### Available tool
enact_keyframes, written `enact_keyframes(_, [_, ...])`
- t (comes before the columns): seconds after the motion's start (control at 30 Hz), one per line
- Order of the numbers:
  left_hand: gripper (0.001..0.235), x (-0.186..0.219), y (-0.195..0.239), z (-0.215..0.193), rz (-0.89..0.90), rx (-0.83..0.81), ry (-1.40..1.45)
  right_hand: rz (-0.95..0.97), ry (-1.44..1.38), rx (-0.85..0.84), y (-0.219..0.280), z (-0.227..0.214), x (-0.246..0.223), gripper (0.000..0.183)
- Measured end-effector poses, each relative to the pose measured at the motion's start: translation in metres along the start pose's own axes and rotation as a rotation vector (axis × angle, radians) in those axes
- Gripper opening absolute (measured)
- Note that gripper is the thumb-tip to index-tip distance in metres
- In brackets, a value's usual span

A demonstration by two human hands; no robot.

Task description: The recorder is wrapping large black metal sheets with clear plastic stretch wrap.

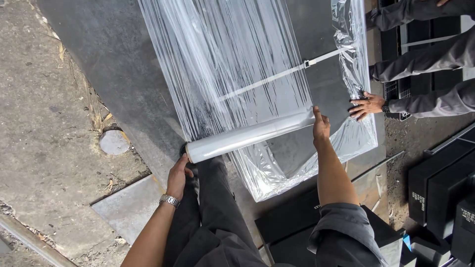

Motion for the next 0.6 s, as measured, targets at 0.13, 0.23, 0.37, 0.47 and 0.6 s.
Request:
enact_keyframes(0.13, [0.052, -0.052, 0.021, 0.019, 0.036, -0.062, 0.103, 0.0, -0.052, 0.035, 0.009, -0.025, 0.056, 0.094])
enact_keyframes(0.23, [0.054, -0.097, 0.027, 0.031, 0.084, -0.053, 0.087, -0.03, -0.008, 0.029, 0.015, -0.045, 0.103, 0.091])
enact_keyframes(0.37, [0.053, -0.166, 0.026, 0.062, 0.016, 0.0, 0.022, -0.138, -0.03, 0.002, 0.011, -0.078, 0.156, 0.089])
enact_keyframes(0.47, [0.051, -0.206, 0.029, 0.089, 0.033, 0.016, 0.033, -0.151, -0.037, -0.035, 0.011, -0.1, 0.188, 0.088])
enact_keyframes(0.6, [0.052, -0.282, 0.038, 0.126, 0.06, -0.038, 0.12, -0.131, 0.031, -0.034, 0.031, -0.148, 0.238, 0.087])
Point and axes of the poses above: each hand's wrist, its own y-axis away from the middle knuckle, its own z-axis out of the palm, x = y × z, the point moved 4 cm from there along -y, towards the middle knuckle, and after that the axes turned 13 degrees about -z, right-handed, at the moved point
